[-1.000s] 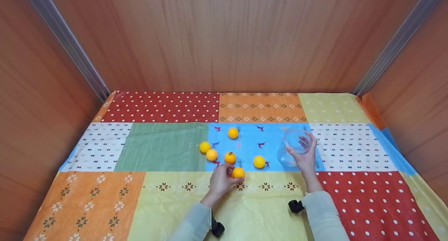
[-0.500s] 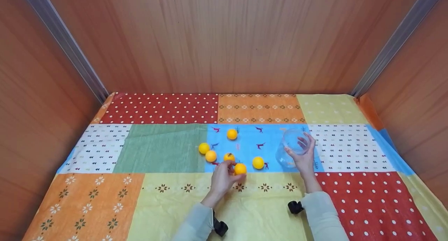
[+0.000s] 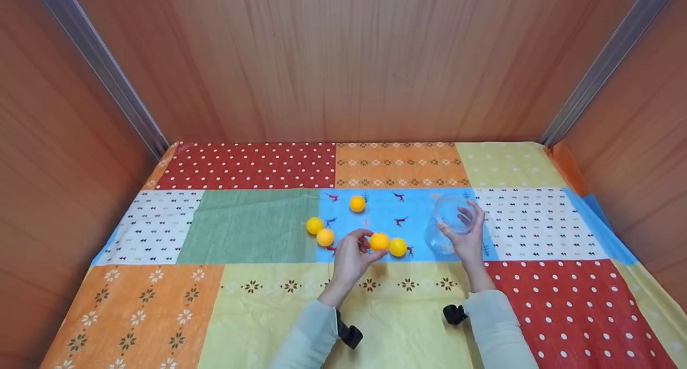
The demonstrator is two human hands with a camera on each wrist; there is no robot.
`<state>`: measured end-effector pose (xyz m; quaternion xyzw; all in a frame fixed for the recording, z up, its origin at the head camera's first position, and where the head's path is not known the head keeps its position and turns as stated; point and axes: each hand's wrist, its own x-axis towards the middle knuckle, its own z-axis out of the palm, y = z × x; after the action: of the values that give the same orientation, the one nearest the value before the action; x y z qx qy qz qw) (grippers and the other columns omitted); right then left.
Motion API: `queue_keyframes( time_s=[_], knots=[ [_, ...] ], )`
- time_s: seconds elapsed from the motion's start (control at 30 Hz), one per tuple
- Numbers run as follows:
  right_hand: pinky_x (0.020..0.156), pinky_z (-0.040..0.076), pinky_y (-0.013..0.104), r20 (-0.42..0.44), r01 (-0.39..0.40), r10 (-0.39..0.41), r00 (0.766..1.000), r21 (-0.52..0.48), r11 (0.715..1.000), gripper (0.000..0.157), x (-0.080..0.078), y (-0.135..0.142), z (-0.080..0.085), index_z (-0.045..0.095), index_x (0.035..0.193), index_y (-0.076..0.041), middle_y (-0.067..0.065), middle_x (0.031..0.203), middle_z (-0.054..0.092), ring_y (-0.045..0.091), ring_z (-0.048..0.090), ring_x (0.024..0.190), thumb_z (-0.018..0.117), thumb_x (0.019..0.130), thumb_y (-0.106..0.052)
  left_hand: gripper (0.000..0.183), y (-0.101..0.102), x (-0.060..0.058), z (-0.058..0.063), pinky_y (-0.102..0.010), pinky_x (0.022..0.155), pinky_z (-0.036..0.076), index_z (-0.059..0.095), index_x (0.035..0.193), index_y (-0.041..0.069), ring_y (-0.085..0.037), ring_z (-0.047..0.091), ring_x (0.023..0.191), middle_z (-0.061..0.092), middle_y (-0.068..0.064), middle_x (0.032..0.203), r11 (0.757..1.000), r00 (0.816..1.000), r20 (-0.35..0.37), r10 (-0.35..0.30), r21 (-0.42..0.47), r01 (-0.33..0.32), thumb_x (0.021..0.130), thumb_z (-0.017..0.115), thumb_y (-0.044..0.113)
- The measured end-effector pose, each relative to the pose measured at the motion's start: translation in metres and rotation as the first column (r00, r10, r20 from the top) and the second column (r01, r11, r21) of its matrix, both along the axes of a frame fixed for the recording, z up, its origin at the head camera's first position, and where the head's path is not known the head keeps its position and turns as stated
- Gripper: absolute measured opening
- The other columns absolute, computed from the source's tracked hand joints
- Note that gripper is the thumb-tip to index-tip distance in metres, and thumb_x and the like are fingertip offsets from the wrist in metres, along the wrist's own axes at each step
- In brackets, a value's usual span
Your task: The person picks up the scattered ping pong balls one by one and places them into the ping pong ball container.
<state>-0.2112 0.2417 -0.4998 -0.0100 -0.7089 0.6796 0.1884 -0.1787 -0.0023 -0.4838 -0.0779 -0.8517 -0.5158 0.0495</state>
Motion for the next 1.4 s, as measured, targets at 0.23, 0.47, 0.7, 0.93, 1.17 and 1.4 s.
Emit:
queue_keyframes(
  time_s=[0.23,0.47,0.7,0.93,1.17,1.4],
  knots=[
    [0.098,0.023,0.052,-0.008,0.009,-0.009,1.000,0.006,1.000,0.078,-0.001,0.002,-0.003,0.022,0.132,0.000,0.022,0.123,0.038,0.036,0.033,0.115,0.068,0.069,0.008,0.039,0.016,-0.006,0.008,-0.020,0.058,0.041,0.062,0.099,0.006,-0.014,0.049,0.064,0.055,-0.005,0.075,0.999,0.997,-0.061,-0.037,0.037,0.039,0.070,0.075,0.028],
    [0.098,0.023,0.052,-0.026,0.009,-0.009,1.000,-0.009,1.000,0.079,-0.011,0.009,-0.021,0.024,0.132,-0.004,0.021,0.124,0.038,0.039,0.032,0.117,0.070,0.068,0.007,0.039,0.032,-0.016,0.019,-0.020,0.060,0.042,0.063,0.101,0.004,-0.020,0.053,0.068,0.056,-0.004,0.076,0.997,0.995,-0.090,-0.047,0.060,0.052,0.071,0.075,0.025],
    [0.097,0.023,0.053,-0.042,0.037,-0.036,0.998,0.018,0.999,0.078,-0.013,0.009,-0.024,0.025,0.130,-0.004,0.028,0.125,0.037,0.042,0.033,0.116,0.071,0.068,0.006,0.040,0.049,-0.028,0.033,-0.018,0.061,0.043,0.062,0.102,0.005,-0.019,0.054,0.068,0.057,-0.005,0.076,0.998,0.992,-0.115,-0.043,0.042,0.048,0.071,0.074,0.028],
    [0.096,0.024,0.055,-0.026,0.038,-0.037,0.999,0.039,0.999,0.079,-0.014,0.008,-0.025,0.024,0.131,-0.007,0.026,0.126,0.037,0.041,0.032,0.117,0.073,0.069,-0.001,0.039,0.068,-0.036,0.043,-0.017,0.058,0.041,0.063,0.101,0.006,-0.015,0.050,0.066,0.055,-0.003,0.076,0.999,0.992,-0.119,-0.037,0.019,0.040,0.071,0.074,0.027],
    [0.097,0.025,0.051,-0.064,0.030,-0.030,0.998,0.007,1.000,0.080,-0.019,0.011,-0.035,0.028,0.130,-0.013,0.024,0.125,0.038,0.041,0.032,0.116,0.076,0.067,-0.008,0.039,0.083,-0.041,0.050,-0.015,0.058,0.041,0.063,0.103,0.006,-0.016,0.052,0.068,0.056,-0.003,0.077,0.999,0.988,-0.148,-0.048,0.002,0.049,0.072,0.073,0.028],
    [0.098,0.024,0.051,-0.011,0.028,-0.028,1.000,0.003,1.000,0.076,-0.011,0.005,-0.017,0.024,0.132,-0.007,0.020,0.125,0.038,0.039,0.032,0.116,0.071,0.072,0.000,0.040,0.098,-0.047,0.055,-0.014,0.058,0.039,0.063,0.104,0.007,-0.013,0.051,0.068,0.056,-0.001,0.077,0.998,0.987,-0.150,-0.063,-0.018,0.061,0.072,0.073,0.029]
  ],
)
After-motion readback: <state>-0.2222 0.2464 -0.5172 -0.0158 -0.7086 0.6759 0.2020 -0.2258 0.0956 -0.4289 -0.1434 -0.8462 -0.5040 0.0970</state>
